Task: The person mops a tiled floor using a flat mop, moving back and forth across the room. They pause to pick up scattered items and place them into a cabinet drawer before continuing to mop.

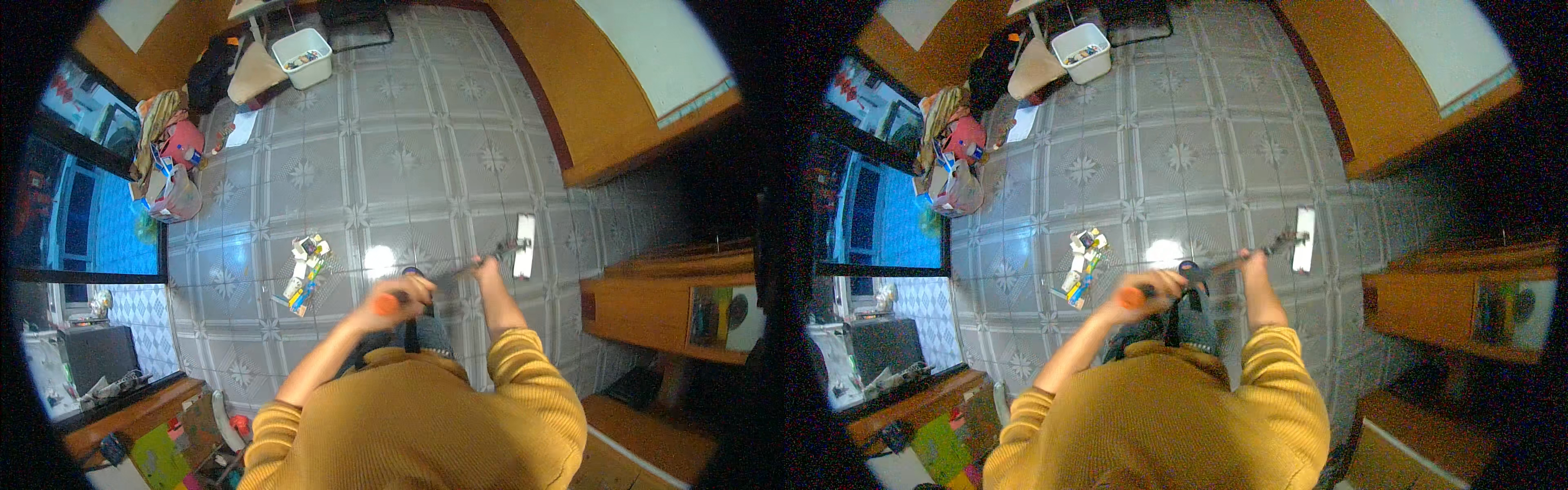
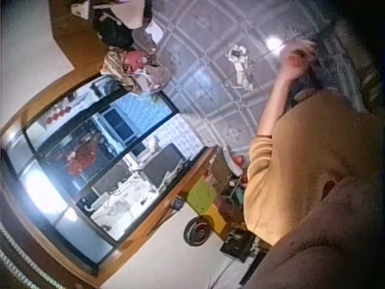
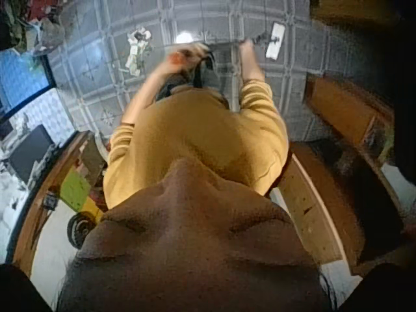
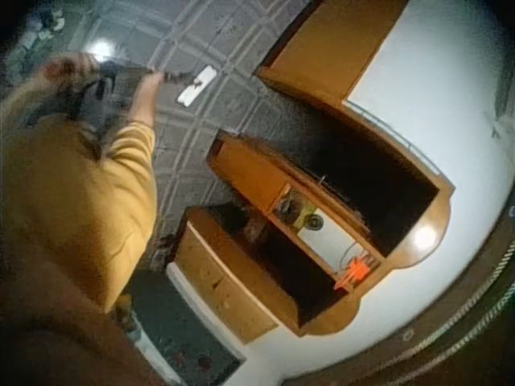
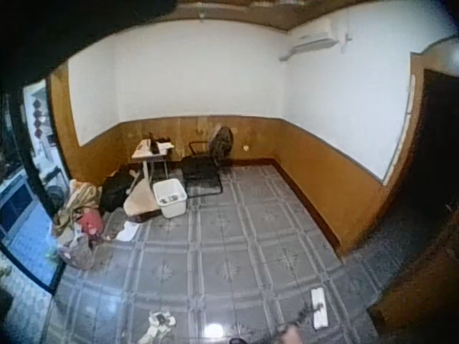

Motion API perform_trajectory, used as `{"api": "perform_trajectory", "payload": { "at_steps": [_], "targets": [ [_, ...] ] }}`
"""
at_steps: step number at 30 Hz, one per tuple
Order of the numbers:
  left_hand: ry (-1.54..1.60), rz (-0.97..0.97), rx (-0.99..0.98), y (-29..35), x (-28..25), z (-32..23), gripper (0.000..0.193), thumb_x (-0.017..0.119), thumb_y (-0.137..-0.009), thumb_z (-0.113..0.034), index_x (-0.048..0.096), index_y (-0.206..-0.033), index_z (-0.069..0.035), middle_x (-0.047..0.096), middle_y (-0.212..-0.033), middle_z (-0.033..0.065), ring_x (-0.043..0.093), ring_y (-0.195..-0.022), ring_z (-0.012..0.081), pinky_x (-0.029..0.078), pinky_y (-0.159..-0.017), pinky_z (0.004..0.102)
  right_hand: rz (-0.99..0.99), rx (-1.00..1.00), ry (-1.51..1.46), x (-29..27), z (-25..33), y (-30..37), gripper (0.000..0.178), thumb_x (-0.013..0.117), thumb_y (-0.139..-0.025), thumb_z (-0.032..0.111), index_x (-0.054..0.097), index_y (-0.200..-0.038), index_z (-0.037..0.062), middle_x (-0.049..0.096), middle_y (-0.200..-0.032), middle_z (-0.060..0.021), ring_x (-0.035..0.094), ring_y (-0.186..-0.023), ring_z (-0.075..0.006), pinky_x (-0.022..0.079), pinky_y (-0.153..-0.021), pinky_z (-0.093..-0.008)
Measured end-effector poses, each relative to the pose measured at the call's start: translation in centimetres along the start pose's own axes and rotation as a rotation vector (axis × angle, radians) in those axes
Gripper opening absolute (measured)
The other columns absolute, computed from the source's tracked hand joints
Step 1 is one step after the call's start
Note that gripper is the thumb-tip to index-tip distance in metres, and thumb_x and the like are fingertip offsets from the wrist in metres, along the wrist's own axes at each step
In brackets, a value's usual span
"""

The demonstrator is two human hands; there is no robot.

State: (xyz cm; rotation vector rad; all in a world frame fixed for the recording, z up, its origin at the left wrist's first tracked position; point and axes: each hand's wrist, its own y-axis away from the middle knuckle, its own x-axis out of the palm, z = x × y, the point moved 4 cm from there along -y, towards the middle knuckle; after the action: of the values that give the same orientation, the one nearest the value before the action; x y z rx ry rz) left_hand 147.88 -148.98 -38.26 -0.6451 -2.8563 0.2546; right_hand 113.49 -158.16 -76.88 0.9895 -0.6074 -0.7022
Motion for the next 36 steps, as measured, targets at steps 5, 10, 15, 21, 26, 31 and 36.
{"api": "perform_trajectory", "payload": {
  "at_steps": [5,10,15,21,26,31,36],
  "targets": [
    [0.085,-0.026,0.087,-9.2,0.8,2.1,0.016,0.069,-0.081,-0.001,0.055,-0.072,-0.003,0.062,-0.08,0.0075,0.059,-0.082,0.0201,0.048,-0.084,0.0375,-0.128,0.089,0.021,2.0,7.7,-4.1,0.038,0.035,-0.097,0.035,0.046,-0.124,0.0104,0.056,-0.1,-0.0095,0.054,-0.074,-0.0223,0.039,-0.076,-0.0722],
    [0.041,-0.414,-0.137,-7.4,-9.3,-3.0,0.02,0.067,-0.077,-0.008,0.05,-0.066,-0.006,0.056,-0.068,0.0053,0.054,-0.068,0.0185,0.044,-0.072,0.0351,0.12,0.27,0.503,15.4,0.2,0.9,0.04,0.035,-0.093,0.029,0.059,-0.107,0.0008,0.058,-0.086,-0.0179,0.053,-0.072,-0.0294,0.049,-0.073,-0.0465],
    [-0.197,-0.65,0.392,-2.9,-9.2,-18.9,0.024,0.066,-0.073,-0.015,0.046,-0.06,-0.009,0.049,-0.055,0.0031,0.049,-0.054,0.0169,0.041,-0.059,0.0327,0.032,0.394,0.305,28.3,-14.6,18.0,0.038,0.035,-0.096,0.033,0.051,-0.099,-0.0015,0.061,-0.069,-0.0194,0.056,-0.053,-0.0267,0.05,-0.051,-0.0466],
    [-0.678,-0.984,0.326,-4.3,-5.4,-21.8,0.026,0.065,-0.069,-0.02,0.043,-0.058,-0.011,0.043,-0.047,0.0015,0.045,-0.043,0.0165,0.039,-0.05,0.0318,0.334,0.634,0.517,39.1,-20.2,24.2,0.032,0.042,-0.097,0.032,0.041,-0.107,0.0024,0.054,-0.071,-0.0158,0.056,-0.05,-0.026,0.053,-0.046,-0.0441],
    [-0.729,-0.93,0.466,-7.3,-7.7,-22.2,0.025,0.061,-0.074,-0.02,0.042,-0.059,-0.013,0.04,-0.049,-0.001,0.041,-0.045,0.0135,0.035,-0.051,0.0296,0.427,0.809,0.373,44.0,-18.2,24.2,0.032,0.049,-0.097,0.033,0.039,-0.109,0.0053,0.048,-0.08,-0.0135,0.056,-0.064,-0.0287,0.055,-0.059,-0.049],
    [-0.549,-0.756,0.545,-12.5,-14.7,-22.6,0.026,0.059,-0.075,-0.021,0.038,-0.061,-0.016,0.036,-0.055,-0.0015,0.037,-0.047,0.0127,0.031,-0.054,0.0281,0.385,0.866,0.129,46.9,-9.1,20.2,0.032,0.046,-0.097,0.033,0.039,-0.109,0.0042,0.047,-0.082,-0.0134,0.055,-0.07,-0.0311,0.053,-0.071,-0.0548],
    [-0.25,-0.384,0.566,-27.2,-26.2,-12.5,0.023,0.062,-0.076,-0.015,0.043,-0.062,-0.012,0.049,-0.054,0.0009,0.044,-0.045,0.0139,0.036,-0.048,0.0275,0.24,0.439,-0.213,49.6,4.9,3.6,0.034,0.041,-0.096,0.031,0.043,-0.105,-0.0011,0.053,-0.085,-0.0194,0.057,-0.078,-0.0358,0.051,-0.077,-0.0571]
  ]
}}
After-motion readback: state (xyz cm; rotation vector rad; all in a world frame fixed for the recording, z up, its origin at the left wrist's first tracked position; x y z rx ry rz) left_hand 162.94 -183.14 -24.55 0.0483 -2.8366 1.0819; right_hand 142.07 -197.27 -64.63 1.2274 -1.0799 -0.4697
